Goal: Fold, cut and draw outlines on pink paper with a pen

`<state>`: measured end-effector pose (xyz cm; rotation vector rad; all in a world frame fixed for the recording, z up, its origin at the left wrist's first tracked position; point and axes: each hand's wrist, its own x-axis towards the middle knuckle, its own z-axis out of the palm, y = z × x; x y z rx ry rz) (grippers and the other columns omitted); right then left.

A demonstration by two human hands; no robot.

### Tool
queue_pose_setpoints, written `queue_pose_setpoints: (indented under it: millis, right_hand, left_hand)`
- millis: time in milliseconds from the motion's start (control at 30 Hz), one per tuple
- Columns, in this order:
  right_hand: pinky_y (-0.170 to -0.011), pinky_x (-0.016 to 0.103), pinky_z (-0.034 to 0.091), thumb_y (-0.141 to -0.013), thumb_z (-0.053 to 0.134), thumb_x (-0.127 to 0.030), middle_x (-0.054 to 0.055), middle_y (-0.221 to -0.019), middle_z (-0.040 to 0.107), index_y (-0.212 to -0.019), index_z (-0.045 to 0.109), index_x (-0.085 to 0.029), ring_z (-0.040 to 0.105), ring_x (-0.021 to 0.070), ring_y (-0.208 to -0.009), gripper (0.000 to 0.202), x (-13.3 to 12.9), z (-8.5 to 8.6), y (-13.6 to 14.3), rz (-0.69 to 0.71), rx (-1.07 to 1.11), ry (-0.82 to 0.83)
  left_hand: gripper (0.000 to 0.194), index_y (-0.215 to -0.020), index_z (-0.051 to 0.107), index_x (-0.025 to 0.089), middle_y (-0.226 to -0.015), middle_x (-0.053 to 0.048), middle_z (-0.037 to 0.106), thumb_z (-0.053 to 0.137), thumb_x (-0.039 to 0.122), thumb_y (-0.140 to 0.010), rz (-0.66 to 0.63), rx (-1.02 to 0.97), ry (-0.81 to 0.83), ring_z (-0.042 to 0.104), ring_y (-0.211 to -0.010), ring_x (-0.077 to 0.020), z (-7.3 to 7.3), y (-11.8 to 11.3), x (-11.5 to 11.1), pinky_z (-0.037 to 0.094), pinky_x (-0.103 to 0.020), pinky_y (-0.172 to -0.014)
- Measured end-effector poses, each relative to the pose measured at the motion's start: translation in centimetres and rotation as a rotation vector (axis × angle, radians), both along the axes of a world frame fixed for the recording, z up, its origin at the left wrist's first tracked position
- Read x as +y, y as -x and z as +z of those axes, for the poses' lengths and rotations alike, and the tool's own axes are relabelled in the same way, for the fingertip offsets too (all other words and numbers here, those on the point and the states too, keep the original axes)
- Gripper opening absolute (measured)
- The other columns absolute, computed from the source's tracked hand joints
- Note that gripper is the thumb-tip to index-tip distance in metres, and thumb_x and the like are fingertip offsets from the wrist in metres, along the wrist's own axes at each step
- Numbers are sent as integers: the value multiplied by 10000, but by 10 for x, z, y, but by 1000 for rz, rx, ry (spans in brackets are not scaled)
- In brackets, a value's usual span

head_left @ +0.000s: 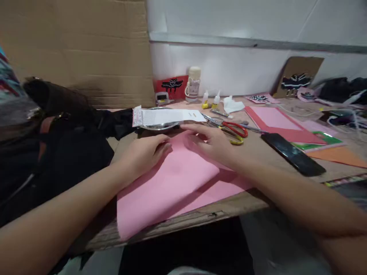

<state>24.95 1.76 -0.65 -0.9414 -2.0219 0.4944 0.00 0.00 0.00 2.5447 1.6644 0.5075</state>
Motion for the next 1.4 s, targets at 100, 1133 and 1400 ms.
queue_pose_setpoints:
  millis: [100, 1133, 1400]
  right_hand:
    - [-821, 312, 598, -971, 691, -239, 73, -1203, 844, -1206, 841, -208, 782, 224, -1009, 281, 3, -2, -2, -29, -12, -27]
    - [-600, 307, 325, -1020, 531, -375, -40, -709, 495, -766, 545, -222, 406, 133, -627, 297, -9, 8, 11, 11, 39, 369]
    - [-723, 344, 497, -1029, 562, -300, 76, -1028, 759, -1211, 725, -182, 650, 199, -812, 271, -10, 8, 11, 15, 42, 297]
  left_hand:
    - [296, -1204, 820, 240, -1151, -75, 856, 583, 332, -1055, 2, 4, -4, 789, -975, -293, 0, -5, 1, 565, -364, -853]
    - [576, -1679, 448, 304, -1428, -80, 755, 468, 214, -1110, -103, 77, -114, 767, -1185, -254, -3, -5, -1, 611, -356, -975]
    - [649, -1705, 402, 292, -1255, -98, 780, 448, 133, -1077, -67, 152, -106, 766, -920, -234, -1, -8, -5, 587, -330, -808]
